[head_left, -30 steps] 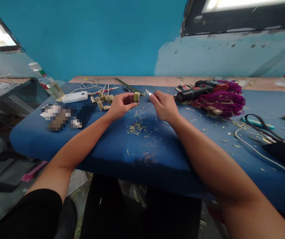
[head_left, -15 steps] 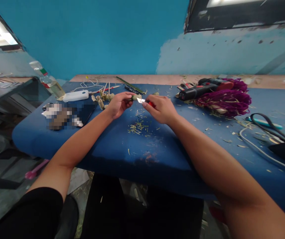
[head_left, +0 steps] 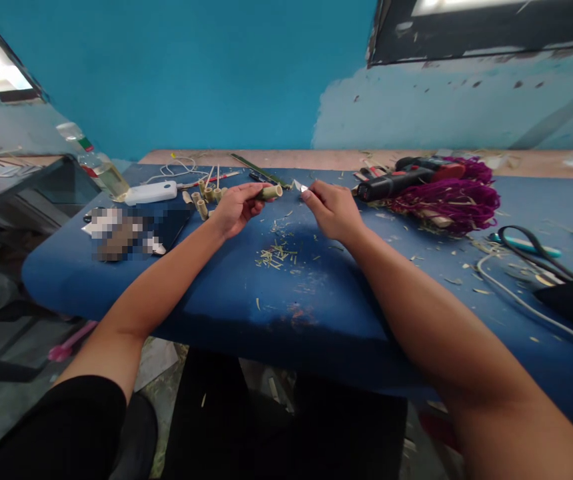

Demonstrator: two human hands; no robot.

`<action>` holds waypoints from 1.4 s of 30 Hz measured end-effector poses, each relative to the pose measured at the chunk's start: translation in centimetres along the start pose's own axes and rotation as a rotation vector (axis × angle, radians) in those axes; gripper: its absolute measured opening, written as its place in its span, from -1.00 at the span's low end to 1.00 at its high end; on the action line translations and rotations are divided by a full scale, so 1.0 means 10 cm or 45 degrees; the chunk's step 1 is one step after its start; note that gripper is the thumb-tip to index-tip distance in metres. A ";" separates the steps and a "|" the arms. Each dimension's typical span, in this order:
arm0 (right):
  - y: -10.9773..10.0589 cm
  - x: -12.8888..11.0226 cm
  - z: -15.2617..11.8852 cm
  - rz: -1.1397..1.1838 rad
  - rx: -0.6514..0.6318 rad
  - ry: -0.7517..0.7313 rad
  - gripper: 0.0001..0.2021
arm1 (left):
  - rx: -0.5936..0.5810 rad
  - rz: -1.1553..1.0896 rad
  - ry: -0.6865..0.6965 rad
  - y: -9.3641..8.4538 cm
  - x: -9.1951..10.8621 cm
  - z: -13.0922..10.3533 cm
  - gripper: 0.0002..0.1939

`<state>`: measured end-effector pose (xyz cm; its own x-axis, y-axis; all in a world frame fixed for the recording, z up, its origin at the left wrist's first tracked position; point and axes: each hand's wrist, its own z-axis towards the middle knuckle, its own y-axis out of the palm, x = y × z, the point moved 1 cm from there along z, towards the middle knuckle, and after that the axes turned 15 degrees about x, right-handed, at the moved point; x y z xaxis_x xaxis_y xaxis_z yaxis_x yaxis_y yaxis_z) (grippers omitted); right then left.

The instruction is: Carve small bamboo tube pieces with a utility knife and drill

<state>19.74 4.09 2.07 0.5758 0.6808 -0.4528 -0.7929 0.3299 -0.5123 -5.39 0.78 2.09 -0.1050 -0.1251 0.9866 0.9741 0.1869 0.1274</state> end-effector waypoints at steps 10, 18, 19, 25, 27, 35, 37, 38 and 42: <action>-0.01 -0.37 -0.06 0.128 -0.135 -0.139 -0.50 | 0.018 0.002 -0.021 0.04 -0.03 -0.02 -0.83; 0.01 -0.29 -0.06 0.075 -0.146 -0.102 -0.55 | 0.044 -0.094 -0.074 0.05 0.04 -0.05 -0.91; 0.03 -0.28 -0.06 0.069 -0.129 -0.099 -0.55 | 0.057 -0.113 -0.091 0.06 0.06 -0.06 -0.90; 0.08 0.05 0.02 -0.057 0.021 0.144 -0.50 | 0.037 -0.217 -0.153 0.11 0.16 -0.15 -0.87; 0.03 0.12 0.04 -0.066 0.050 0.165 -0.48 | 0.046 -0.262 -0.149 0.12 0.17 -0.16 -0.92; -0.05 -0.31 -0.03 0.158 -0.100 -0.137 -0.53 | 0.069 -0.278 -0.164 0.12 0.14 -0.15 -0.86; -0.04 -0.37 -0.05 0.155 -0.134 -0.139 -0.54 | 0.052 -0.275 -0.157 0.13 0.14 -0.16 -0.84; -0.04 -0.38 -0.05 0.150 -0.139 -0.132 -0.54 | 0.046 -0.270 -0.156 0.13 0.14 -0.16 -0.84; -0.05 -0.36 -0.06 0.111 -0.151 -0.121 -0.53 | 0.055 -0.211 -0.154 0.13 0.13 -0.15 -0.87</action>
<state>18.22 1.12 3.50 0.4801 0.7640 -0.4311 -0.8067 0.1915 -0.5591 -4.00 -0.65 3.38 -0.2891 -0.0404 0.9564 0.9323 0.2150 0.2909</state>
